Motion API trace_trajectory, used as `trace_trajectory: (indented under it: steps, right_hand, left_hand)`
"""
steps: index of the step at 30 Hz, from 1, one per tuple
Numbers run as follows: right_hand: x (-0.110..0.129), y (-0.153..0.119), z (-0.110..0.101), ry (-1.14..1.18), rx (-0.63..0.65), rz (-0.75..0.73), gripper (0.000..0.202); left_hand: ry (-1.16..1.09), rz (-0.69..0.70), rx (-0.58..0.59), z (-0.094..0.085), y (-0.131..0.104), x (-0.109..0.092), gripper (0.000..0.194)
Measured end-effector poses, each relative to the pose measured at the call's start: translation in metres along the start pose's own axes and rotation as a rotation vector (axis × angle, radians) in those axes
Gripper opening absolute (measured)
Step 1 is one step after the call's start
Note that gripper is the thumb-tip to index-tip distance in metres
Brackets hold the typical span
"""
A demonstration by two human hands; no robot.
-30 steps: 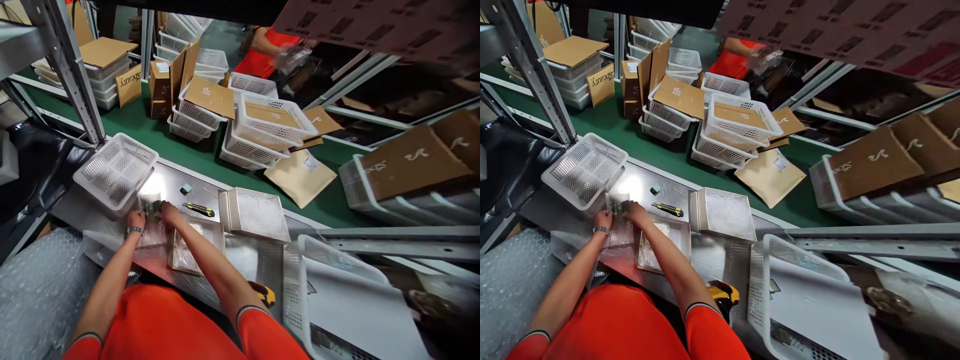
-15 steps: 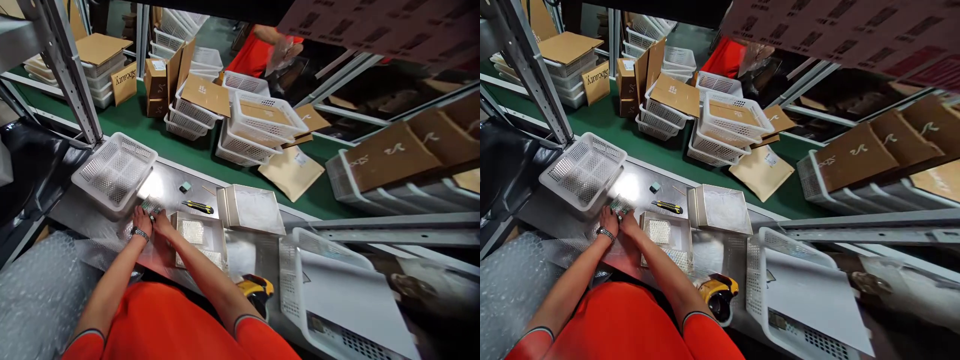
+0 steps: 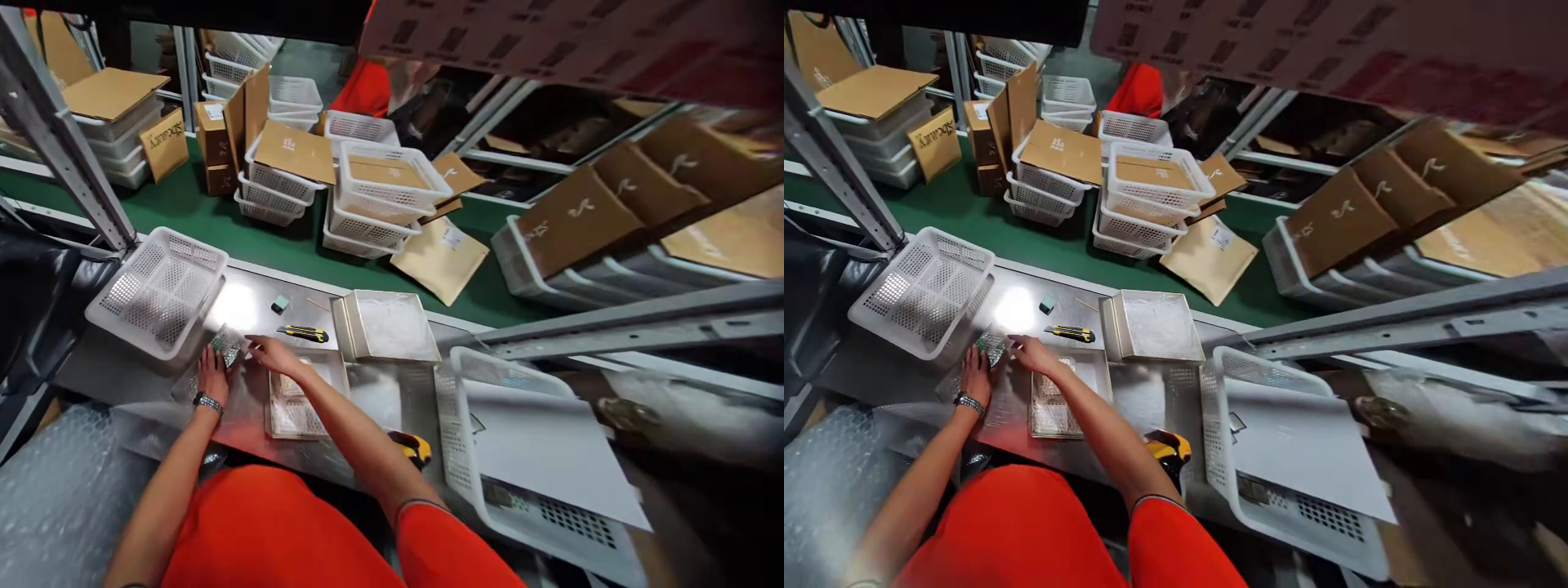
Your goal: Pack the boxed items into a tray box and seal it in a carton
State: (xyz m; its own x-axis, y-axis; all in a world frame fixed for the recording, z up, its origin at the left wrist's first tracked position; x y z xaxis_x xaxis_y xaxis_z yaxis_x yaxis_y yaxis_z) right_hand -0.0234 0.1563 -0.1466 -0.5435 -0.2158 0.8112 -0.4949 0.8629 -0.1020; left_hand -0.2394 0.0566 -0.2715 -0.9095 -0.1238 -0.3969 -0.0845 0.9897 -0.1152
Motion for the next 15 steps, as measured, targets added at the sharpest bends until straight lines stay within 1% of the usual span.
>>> trace_trajectory:
  steps: [1, 2, 3, 4, 5, 6, 7, 8, 9, 10, 11, 12, 14, 15]
  right_hand:
    - [-0.009, -0.017, -0.022, 0.013, -0.067, 0.015, 0.042]
    - [-0.021, -0.041, -0.043, 0.021, -0.144, 0.051, 0.050]
    - [-0.036, -0.071, -0.063, 0.020, -0.226, 0.101, 0.059]
    - [-0.052, -0.106, -0.079, 0.014, -0.330, 0.170, 0.067]
    - [-0.071, -0.147, -0.093, -0.005, -0.514, 0.292, 0.072]
    - [-0.090, -0.191, -0.099, -0.043, -0.670, 0.436, 0.078]
    - [-0.108, -0.232, -0.098, -0.087, -0.750, 0.582, 0.086]
    - [-0.124, -0.270, -0.091, -0.129, -0.787, 0.725, 0.093]
    - [-0.136, -0.300, -0.079, -0.157, -0.762, 0.826, 0.098]
    - [-0.145, -0.323, -0.065, -0.187, -0.713, 0.888, 0.100]
    - [-0.151, -0.339, -0.050, -0.234, -0.661, 0.941, 0.101]
    - [-0.153, -0.347, -0.036, -0.290, -0.608, 0.980, 0.100]
    - [-0.148, -0.349, -0.015, -0.419, -0.546, 1.042, 0.095]
    - [-0.144, -0.347, -0.009, -0.473, -0.542, 1.063, 0.093]
  left_hand:
    - [0.000, 0.011, 0.003, 0.000, 0.000, 0.002, 0.052]
    - [0.000, 0.023, 0.007, -0.001, -0.001, 0.005, 0.052]
    - [-0.002, 0.037, 0.015, -0.002, -0.001, 0.007, 0.052]
    - [-0.004, 0.050, 0.022, -0.003, -0.001, 0.009, 0.052]
    - [-0.007, 0.060, 0.027, -0.004, -0.001, 0.010, 0.052]
    - [-0.009, 0.068, 0.033, -0.006, -0.001, 0.012, 0.052]
    - [-0.010, 0.076, 0.042, -0.008, 0.000, 0.013, 0.053]
    - [-0.009, 0.085, 0.056, -0.010, 0.000, 0.014, 0.053]
    - [-0.007, 0.094, 0.073, -0.012, 0.000, 0.014, 0.053]
    - [-0.005, 0.104, 0.091, -0.014, 0.001, 0.015, 0.053]
    - [-0.001, 0.115, 0.107, -0.017, 0.001, 0.015, 0.054]
    - [0.003, 0.125, 0.119, -0.019, 0.002, 0.014, 0.054]
    - [0.013, 0.143, 0.125, -0.024, 0.002, 0.013, 0.055]
    - [0.019, 0.152, 0.125, -0.026, 0.003, 0.013, 0.055]
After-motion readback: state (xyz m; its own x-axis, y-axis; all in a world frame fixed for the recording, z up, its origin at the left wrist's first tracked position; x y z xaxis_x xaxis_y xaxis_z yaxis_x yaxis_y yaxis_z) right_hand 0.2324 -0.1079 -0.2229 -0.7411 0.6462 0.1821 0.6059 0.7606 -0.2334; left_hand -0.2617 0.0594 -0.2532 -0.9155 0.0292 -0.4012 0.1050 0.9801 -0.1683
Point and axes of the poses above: each hand's wrist, its own y-axis towards the middle knuckle, its own z-axis out of the palm, x = y × z, the point moved 3 cm from there along y, towards the middle knuckle, and after that the axes turned 6 degrees about x, right-handed, at the moved point
